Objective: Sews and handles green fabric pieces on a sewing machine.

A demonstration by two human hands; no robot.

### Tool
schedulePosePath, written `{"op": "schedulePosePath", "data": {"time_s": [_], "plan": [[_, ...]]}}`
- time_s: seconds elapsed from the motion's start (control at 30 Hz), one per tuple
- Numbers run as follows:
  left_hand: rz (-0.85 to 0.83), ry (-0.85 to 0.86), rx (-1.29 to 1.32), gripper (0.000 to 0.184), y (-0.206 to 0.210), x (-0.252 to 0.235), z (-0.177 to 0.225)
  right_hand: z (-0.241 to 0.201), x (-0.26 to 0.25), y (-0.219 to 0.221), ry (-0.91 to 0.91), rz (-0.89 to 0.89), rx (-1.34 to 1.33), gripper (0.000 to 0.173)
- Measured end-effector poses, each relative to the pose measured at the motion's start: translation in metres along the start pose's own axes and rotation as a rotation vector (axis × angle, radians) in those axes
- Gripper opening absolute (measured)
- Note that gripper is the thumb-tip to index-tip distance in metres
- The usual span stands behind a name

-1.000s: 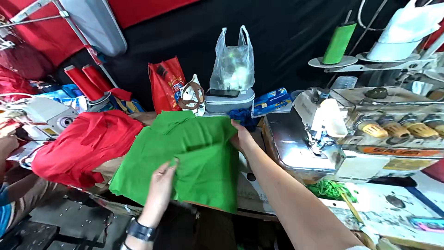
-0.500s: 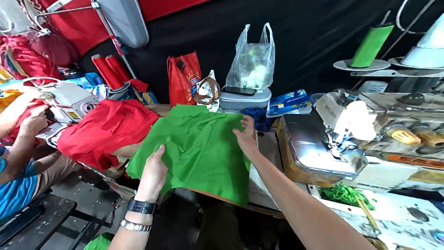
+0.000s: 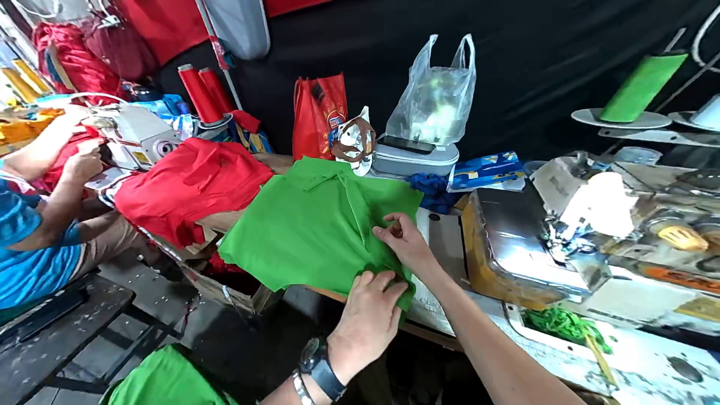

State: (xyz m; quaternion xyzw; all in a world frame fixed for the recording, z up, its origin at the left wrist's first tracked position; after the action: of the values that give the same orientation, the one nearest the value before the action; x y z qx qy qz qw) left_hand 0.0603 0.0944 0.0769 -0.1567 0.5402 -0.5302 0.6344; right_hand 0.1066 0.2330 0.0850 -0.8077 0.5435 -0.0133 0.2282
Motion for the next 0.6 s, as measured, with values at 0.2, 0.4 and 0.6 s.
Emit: {"op": "schedulePosePath", "data": {"time_s": [0.2,0.4,0.6], "plan": [[0.150,0.036,-0.171,0.027,0.014,0.024,0.002,0.001,-0.033,0.015,0.220,-0.044,0.449,0.061],[0.122,0.148,0.019,0.030,0.007,0.041,-0.001,-0.003,-0.053,0.014,0.304,-0.097,0.559,0.060],[0.230,-0.055,0.443,0.023,-0.043,0.025,-0.049,-0.011,-0.065,0.028,0.052,0.028,0.494,0.026]]}}
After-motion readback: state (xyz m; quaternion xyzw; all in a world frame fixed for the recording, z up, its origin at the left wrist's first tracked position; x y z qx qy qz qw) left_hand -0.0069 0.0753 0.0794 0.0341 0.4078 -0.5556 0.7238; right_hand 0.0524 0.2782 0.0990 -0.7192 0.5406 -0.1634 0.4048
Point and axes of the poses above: each hand's wrist, its own x-axis away from the middle knuckle, its own y-axis out of the palm, z = x × y, the point moved 10 cm from there along -x, towards the middle knuckle, and after that the axes turned 5 degrees about -x, right-handed, at the moved point
